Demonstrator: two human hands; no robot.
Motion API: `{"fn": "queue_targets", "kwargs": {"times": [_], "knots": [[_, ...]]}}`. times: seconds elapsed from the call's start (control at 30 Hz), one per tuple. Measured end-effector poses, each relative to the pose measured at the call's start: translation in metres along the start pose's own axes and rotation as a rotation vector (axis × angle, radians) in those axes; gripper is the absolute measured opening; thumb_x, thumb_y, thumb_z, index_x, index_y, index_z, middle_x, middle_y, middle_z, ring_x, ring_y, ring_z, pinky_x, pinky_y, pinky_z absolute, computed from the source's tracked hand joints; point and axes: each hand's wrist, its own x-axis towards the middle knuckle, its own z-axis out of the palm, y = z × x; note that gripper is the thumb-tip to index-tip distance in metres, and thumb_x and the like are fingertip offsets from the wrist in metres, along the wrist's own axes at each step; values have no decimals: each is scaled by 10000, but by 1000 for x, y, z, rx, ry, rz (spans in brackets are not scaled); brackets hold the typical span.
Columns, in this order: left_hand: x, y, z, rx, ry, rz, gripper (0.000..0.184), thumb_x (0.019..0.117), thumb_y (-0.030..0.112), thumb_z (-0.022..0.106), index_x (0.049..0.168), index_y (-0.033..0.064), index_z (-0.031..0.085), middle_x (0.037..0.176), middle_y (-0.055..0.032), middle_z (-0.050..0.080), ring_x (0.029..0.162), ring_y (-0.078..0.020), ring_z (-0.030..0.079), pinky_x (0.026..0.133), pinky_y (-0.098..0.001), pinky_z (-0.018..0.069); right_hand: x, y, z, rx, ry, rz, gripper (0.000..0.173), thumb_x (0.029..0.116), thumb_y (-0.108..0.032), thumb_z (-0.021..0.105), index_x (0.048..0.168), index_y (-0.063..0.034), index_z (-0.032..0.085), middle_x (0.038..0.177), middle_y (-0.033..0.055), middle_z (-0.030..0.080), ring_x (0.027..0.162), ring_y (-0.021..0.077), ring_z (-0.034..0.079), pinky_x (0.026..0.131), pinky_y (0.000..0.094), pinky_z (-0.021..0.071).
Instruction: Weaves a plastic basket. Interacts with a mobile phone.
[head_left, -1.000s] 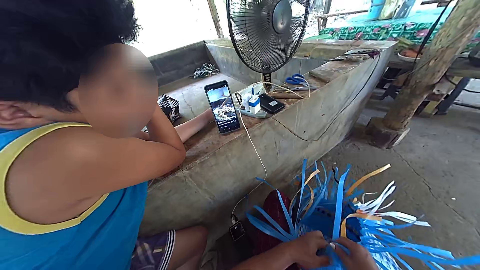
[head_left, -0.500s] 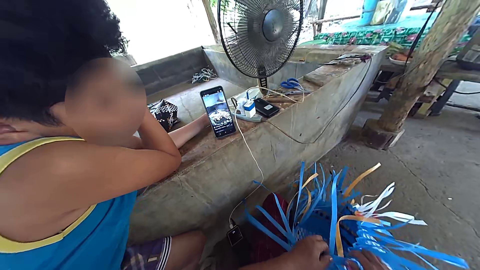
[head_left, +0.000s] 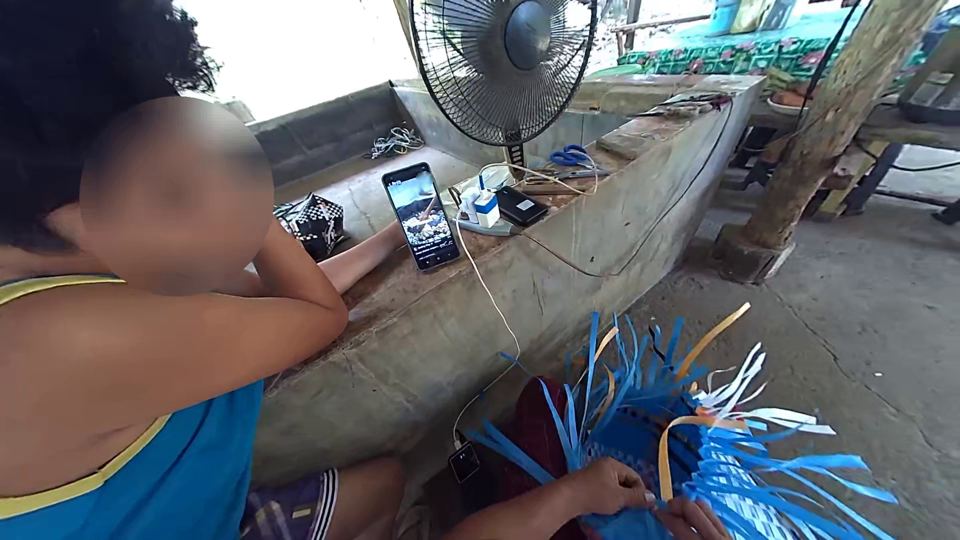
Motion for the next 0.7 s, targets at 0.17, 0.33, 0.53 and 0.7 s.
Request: {"fn": "queue_targets", "kwargs": {"times": [0.17,0.33,0.53,0.7], "knots": [[2,0,5,49,61,96,331,1076,174,508,1045,-112,672,968,-192,663,883,-218,614,853,-392,499,1,9,-6,104,-25,56,171,952,-40,652,1060,70,727,1110,308,665,1001,404,682,913,472,573],[9,5,6,351,46,286,268,1039,66,521,1108,-140,678,1091,-311,615,1080,-427,606,989,-510,481,28,-4,-2,58,47,320,182,963,-29,610,968,118,717,952,288,700,862,422,711,806,548,584],[12,20,14,368,76,145,257,1018,24,533,1176,-150,638,1194,-338,596,1162,-463,588,1034,-536,470,51,-5,-11,277,-39,755,488,1056,-104,514,1489,99,415,1241,304,639,1006,364,680,889,505,552],[21,16,15,21,96,-81,340,1078,132,444,1202,-136,612,1162,-311,636,1091,-380,622,981,-533,467,27,-10,-11,666,211,714,337,1022,-20,486,1304,148,408,959,139,681,808,119,705,788,317,603]]}}
